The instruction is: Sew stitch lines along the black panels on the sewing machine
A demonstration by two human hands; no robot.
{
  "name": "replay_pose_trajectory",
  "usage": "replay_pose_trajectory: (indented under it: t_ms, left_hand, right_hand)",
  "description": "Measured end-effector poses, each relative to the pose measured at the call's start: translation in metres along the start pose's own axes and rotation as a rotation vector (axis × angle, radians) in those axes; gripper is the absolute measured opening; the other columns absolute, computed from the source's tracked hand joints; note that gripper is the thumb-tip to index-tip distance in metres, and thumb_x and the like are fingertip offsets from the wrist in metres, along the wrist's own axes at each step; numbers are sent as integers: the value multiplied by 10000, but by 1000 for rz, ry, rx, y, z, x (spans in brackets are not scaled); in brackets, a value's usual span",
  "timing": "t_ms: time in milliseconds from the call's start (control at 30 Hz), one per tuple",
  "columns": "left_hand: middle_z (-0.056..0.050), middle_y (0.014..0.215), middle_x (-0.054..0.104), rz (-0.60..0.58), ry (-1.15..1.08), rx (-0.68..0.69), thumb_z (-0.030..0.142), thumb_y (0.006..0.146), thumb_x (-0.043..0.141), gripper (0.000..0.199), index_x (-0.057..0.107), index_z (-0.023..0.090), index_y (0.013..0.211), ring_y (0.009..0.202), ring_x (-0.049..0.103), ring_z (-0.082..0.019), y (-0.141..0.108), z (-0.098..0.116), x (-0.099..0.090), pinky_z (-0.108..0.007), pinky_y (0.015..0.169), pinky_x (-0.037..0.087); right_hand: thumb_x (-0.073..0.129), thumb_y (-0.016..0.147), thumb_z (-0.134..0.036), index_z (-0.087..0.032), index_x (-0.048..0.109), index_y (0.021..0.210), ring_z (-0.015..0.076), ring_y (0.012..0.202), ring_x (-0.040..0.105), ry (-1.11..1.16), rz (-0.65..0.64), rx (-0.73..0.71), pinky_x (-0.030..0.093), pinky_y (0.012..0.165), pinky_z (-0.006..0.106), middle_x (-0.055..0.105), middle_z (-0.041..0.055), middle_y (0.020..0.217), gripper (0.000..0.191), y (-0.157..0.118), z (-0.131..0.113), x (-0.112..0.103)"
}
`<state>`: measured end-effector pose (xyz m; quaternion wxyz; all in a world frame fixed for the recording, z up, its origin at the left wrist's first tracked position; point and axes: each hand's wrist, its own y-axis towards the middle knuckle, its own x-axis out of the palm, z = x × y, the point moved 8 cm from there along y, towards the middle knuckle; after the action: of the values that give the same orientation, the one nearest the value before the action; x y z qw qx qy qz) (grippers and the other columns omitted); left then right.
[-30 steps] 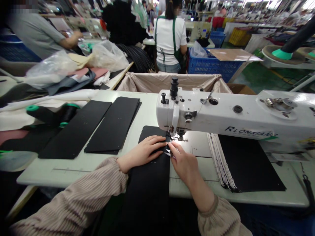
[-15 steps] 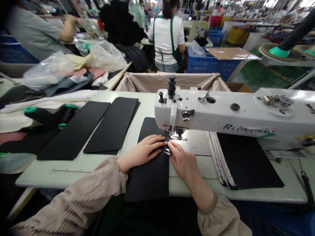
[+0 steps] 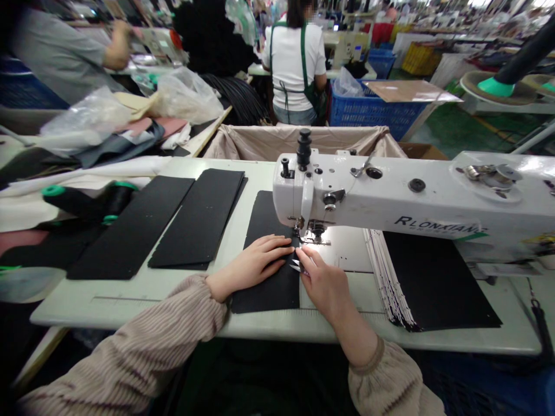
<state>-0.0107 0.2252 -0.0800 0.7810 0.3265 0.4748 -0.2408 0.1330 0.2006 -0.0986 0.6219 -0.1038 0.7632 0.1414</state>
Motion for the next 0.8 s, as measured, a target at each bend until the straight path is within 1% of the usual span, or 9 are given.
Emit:
replay_pose_trajectory:
  t_ms: [400, 533, 667, 800]
  left_hand:
    - [-68, 1395, 540, 0, 6, -5, 258, 1000, 468, 334, 577, 225, 1314, 1298, 478, -234, 0, -2, 1, -441, 1135, 380]
    - [-70, 1381, 550, 20, -8, -13, 252, 1000, 463, 328, 583, 236, 1304, 1293, 485, -238, -1, -2, 0, -454, 1119, 398]
    - [-73, 1373, 556, 39, -10, -14, 247, 997, 466, 326, 586, 229, 1300, 1289, 490, -235, -1, -2, 0, -448, 1116, 404]
    - [-72, 1372, 557, 45, -12, -15, 237, 990, 475, 328, 584, 231, 1300, 1289, 492, -236, -1, -3, 0, -454, 1117, 403]
  right_hand:
    - [459, 942, -257, -316, 472, 1438, 176, 955, 688, 13, 20, -6, 577, 693, 300, 506, -25, 1472, 500, -1, 0, -1]
    - [455, 949, -267, -337, 471, 1435, 174, 946, 690, -2, 28, 3, 571, 678, 291, 509, -31, 1469, 491, -1, 2, 1]
    - [453, 958, -280, -335, 473, 1434, 170, 953, 688, -7, 33, 0, 557, 661, 267, 509, -18, 1471, 480, -1, 1, 0]
    - [470, 952, -273, -333, 468, 1436, 172, 945, 691, -12, 29, -4, 556, 647, 272, 508, -31, 1471, 488, 0, 1, -1]
